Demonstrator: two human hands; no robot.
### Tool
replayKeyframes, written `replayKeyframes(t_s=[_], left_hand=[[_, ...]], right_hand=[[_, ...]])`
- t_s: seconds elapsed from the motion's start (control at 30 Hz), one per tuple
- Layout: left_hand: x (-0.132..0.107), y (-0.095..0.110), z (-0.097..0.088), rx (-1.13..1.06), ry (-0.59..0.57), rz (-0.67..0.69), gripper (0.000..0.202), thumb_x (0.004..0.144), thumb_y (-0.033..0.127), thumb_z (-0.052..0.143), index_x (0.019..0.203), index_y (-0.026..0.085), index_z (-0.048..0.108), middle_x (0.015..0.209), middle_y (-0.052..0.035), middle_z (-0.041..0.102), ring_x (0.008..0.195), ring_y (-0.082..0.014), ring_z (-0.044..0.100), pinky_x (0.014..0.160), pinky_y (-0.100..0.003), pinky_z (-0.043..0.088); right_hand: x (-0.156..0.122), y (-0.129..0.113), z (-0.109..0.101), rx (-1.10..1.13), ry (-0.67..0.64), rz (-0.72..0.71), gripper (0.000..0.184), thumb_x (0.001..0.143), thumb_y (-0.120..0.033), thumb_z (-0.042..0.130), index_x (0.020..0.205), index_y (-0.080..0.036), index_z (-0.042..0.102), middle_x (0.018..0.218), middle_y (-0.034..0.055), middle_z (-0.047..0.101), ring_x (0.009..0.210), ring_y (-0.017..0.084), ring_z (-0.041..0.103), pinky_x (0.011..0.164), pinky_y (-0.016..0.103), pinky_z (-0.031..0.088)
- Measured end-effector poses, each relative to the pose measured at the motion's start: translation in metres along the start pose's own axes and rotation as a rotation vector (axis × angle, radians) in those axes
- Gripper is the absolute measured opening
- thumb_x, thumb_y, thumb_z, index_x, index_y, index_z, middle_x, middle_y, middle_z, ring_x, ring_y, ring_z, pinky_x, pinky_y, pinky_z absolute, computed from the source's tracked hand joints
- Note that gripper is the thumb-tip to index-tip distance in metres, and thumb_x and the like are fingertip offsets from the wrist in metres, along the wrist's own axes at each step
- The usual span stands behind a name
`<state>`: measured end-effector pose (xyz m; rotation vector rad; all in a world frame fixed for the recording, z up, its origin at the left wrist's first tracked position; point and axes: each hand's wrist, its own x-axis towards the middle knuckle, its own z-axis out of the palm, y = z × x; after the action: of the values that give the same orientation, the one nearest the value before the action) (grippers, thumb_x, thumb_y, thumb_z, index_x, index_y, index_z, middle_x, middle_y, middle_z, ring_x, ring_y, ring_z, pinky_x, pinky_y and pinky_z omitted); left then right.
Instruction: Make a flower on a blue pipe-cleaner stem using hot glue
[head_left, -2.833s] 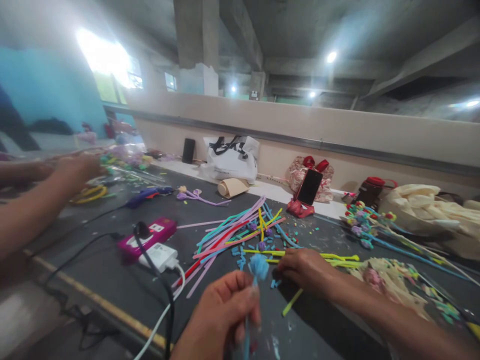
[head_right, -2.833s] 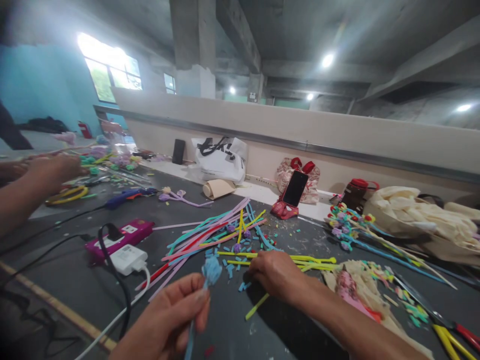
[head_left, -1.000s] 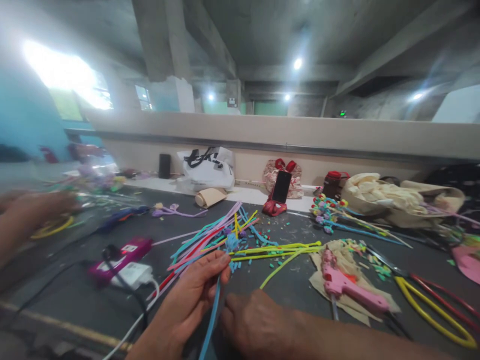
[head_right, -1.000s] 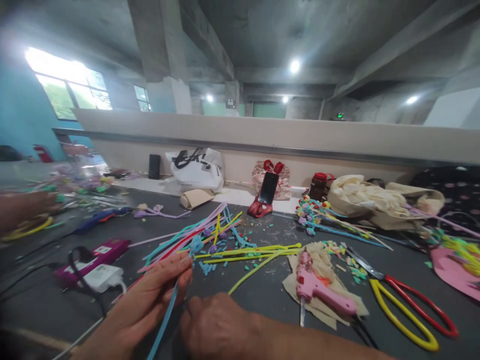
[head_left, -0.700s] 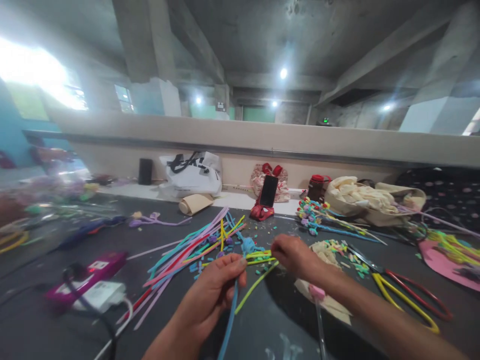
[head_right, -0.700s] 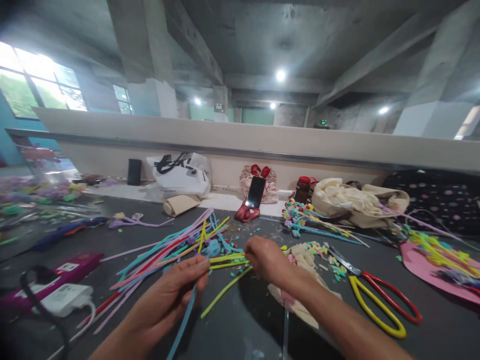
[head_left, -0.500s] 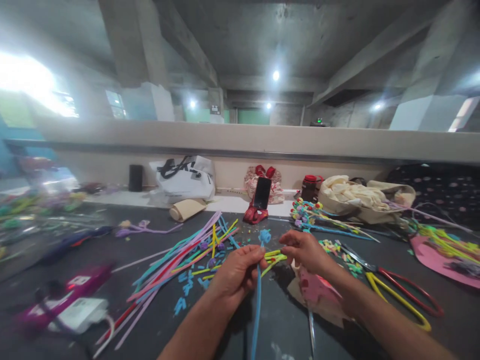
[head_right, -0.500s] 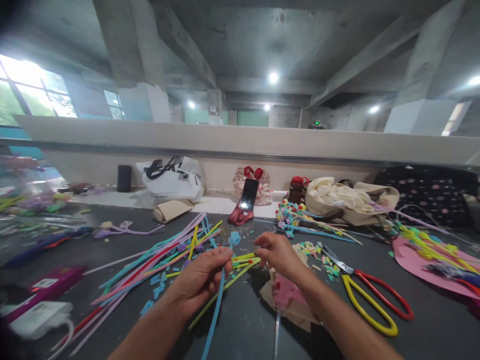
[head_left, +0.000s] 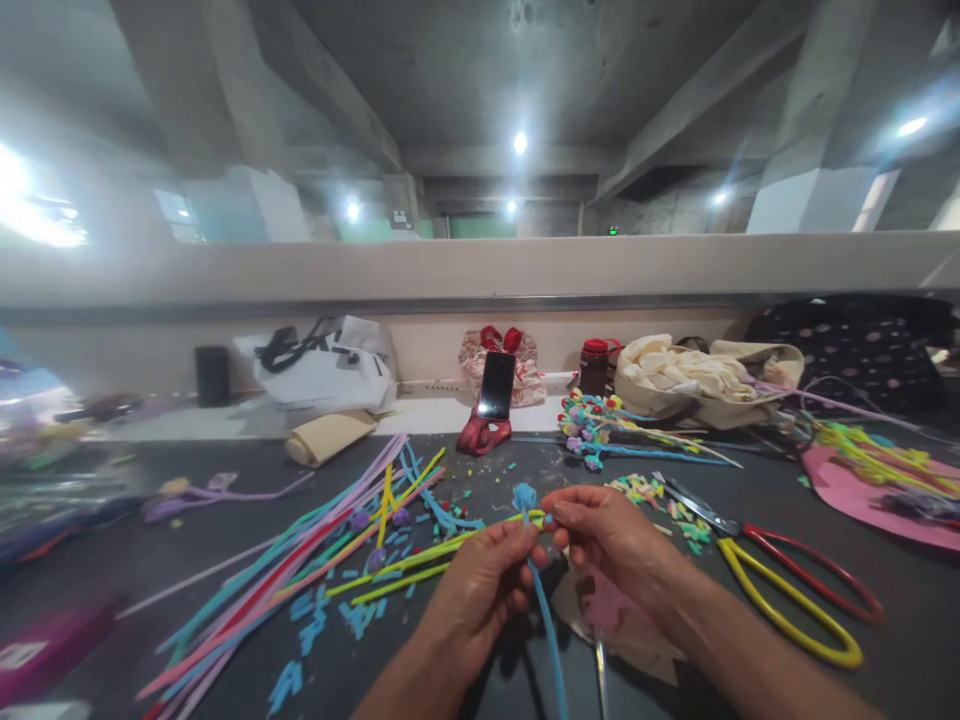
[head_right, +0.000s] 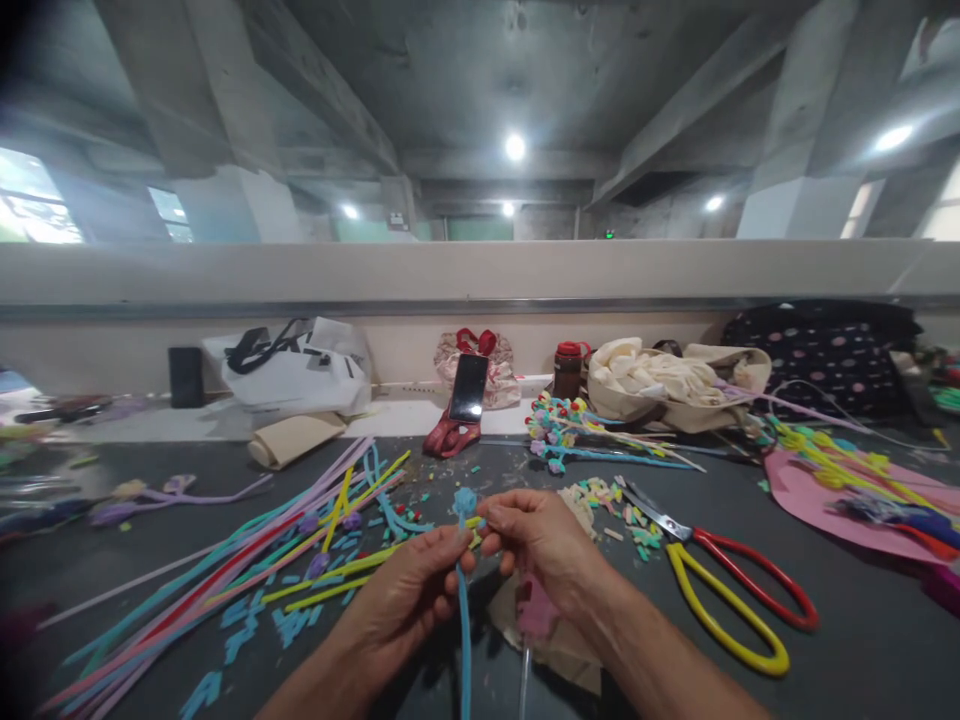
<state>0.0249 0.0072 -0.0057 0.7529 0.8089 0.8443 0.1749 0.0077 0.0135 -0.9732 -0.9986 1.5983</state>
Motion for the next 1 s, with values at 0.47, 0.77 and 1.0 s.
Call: replayKeyframes(t_s=[0.47,0.77,1.0], left_hand=[[-0.008,0.001,-0.003,0.120,0.011,0.128,0.025,0.061,0.034,0.066,0.065,0.011,0.057,0.054,0.0006,0.057,0.036,-0.0023,0.042,0.035,-0.013,0.030],[-0.010,0.004,-0.004,0.113,0.103,0.061,0.028,0.058,0.038,0.065,0.057,0.012,0.054,0.038,0.0055,0.046,0.031,-0.0025,0.037,0.034,-0.013,0.028],[-0.012,0.004,-0.004,0.167,0.064,0.075,0.028,0.066,0.038,0.059,0.058,0.012,0.053,0.035,0.0062,0.042,0.030,-0.0019,0.035,0.034,-0.012,0.027]], right_hand=[[-0.011,0.010,0.024,-0.191,0.087,-0.073,0.025,0.062,-0.035,0.067,0.066,-0.012,0.057,0.049,-0.0017,0.058,0.039,0.005,0.046,0.034,0.013,0.031],[-0.008,0.007,0.009,-0.089,0.125,-0.061,0.020,0.060,-0.025,0.067,0.076,-0.015,0.059,0.051,-0.0061,0.054,0.035,0.003,0.042,0.035,0.014,0.030],[-0.010,0.012,0.012,-0.263,0.054,-0.101,0.018,0.063,-0.024,0.064,0.078,-0.014,0.061,0.053,-0.0042,0.056,0.041,0.005,0.043,0.036,0.014,0.028]])
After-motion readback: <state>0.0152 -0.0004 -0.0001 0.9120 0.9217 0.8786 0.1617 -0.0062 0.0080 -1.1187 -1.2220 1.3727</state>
